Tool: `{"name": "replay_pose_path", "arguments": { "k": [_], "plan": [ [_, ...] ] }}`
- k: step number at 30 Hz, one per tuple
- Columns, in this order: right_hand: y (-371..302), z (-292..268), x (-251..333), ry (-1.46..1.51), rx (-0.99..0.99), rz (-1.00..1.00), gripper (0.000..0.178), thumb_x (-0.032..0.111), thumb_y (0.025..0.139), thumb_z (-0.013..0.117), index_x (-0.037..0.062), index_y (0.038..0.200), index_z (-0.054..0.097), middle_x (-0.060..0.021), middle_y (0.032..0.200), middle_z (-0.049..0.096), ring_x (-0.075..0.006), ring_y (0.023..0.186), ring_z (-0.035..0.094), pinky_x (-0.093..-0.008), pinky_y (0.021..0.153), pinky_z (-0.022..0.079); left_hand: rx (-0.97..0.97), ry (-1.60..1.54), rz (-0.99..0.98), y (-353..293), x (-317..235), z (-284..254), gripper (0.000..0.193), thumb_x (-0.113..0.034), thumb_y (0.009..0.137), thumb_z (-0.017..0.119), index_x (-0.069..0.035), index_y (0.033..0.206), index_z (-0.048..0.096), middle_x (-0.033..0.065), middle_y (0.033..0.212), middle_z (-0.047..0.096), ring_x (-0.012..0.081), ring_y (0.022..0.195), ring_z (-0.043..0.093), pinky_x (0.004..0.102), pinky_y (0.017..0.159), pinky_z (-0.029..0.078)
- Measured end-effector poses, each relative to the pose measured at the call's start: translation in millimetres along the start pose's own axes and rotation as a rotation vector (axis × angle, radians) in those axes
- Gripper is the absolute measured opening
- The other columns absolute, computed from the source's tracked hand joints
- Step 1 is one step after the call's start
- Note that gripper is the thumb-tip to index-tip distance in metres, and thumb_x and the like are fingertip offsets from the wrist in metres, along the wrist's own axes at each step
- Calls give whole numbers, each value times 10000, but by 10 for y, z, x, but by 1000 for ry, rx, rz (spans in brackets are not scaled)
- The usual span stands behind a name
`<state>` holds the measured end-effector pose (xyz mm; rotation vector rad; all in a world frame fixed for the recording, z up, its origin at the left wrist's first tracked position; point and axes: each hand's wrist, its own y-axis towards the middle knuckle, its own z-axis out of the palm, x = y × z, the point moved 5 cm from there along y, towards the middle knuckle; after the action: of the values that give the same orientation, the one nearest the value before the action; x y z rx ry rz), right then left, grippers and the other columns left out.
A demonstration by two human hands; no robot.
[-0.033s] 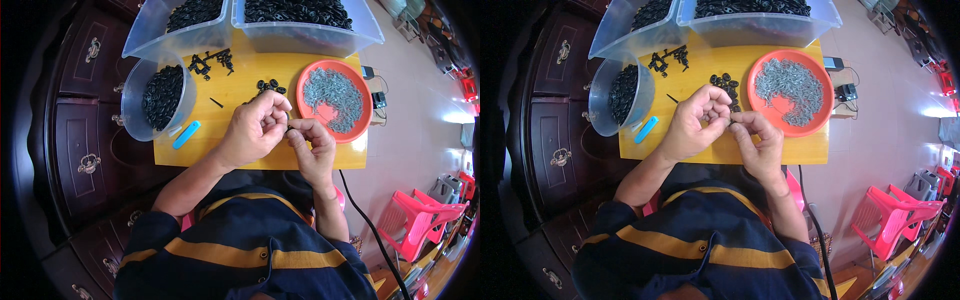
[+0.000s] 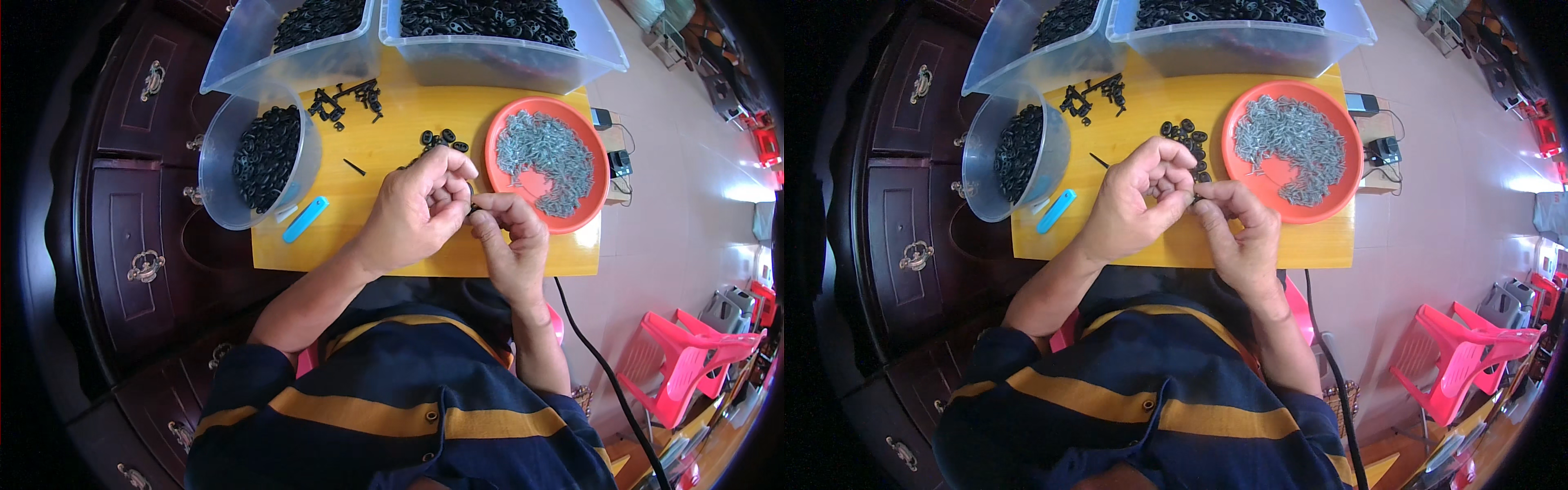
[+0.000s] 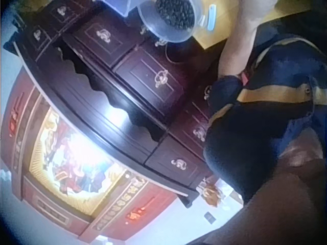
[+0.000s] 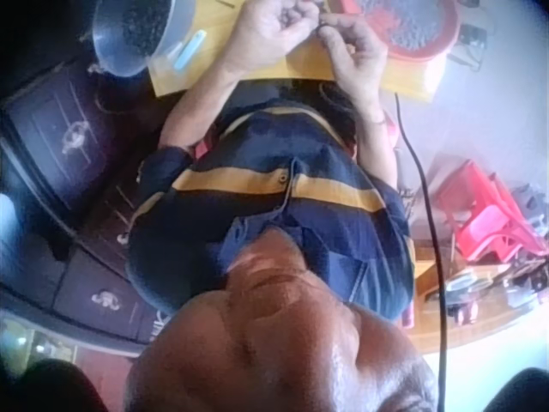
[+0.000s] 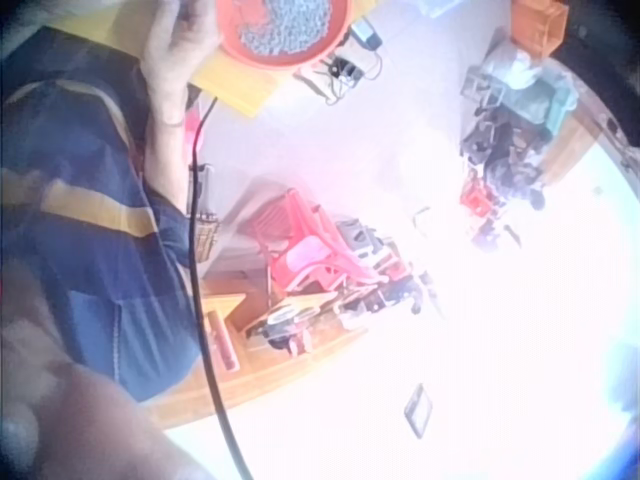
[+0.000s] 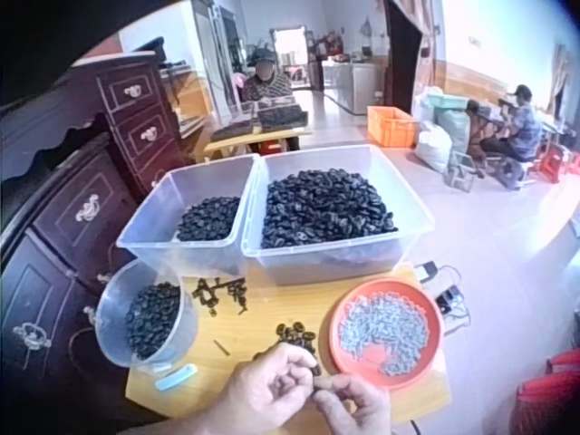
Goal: The person assembles plastic cord locks by fitting the inner and outer plastic components together by hand.
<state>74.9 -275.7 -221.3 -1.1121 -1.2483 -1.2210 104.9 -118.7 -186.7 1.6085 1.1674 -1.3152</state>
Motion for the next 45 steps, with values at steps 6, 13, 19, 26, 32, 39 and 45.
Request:
{"name": "replay_pose_path", "arguments": {
  "k": [6,13,19,26,32,39,45],
  "plan": [
    [1,-25,30,126,0,21,165,-22,966,616,-31,1130,629,-69,935,722,-96,850,690,-235,735,535,64,-45,-16,35,-129,-201,362,44,892,635,-21,1242,567,-28,905,636,8,770,566,175,719,466],
    [65,-251,7,357,-170,19,184,31,999,598,-15,1178,593,-70,933,709,-99,872,666,-234,735,515,-109,353,-33,-103,197,-545,169,35,897,656,1,1061,678,-33,796,622,2,634,517,182,592,442],
    [65,-240,-28,390,-170,69,197,41,1000,599,-12,1189,589,-81,944,715,-91,816,636,-232,752,507,-84,638,135,-164,325,-339,258,13,846,692,-43,1097,678,45,802,642,124,591,580,267,574,478],
    [55,-233,-20,376,-183,85,195,47,999,604,-7,1186,590,-85,948,719,-89,803,629,-231,751,504,-95,824,201,-116,369,-155,262,-89,836,720,-68,1094,678,99,902,677,290,771,688,385,670,555],
    [64,-267,0,369,-200,76,193,47,998,606,-5,1183,592,-84,949,719,-88,808,631,-231,747,505,-109,796,163,-95,416,-137,188,-79,834,710,-68,1015,659,103,907,667,307,776,680,390,669,549],
    [71,-243,-12,395,-174,70,189,42,997,607,-8,1179,593,-84,951,718,-90,820,638,-230,749,507,-111,750,209,-115,408,-143,175,-20,821,708,-54,971,626,92,840,621,247,695,652,363,612,513],
    [74,-244,-25,381,-159,75,190,34,1000,599,-11,1184,587,-80,952,714,-94,850,652,-230,742,508,-57,121,-92,-177,296,-176,182,59,878,673,-22,1030,615,-27,844,606,11,740,554,192,653,460]
  ]
}}
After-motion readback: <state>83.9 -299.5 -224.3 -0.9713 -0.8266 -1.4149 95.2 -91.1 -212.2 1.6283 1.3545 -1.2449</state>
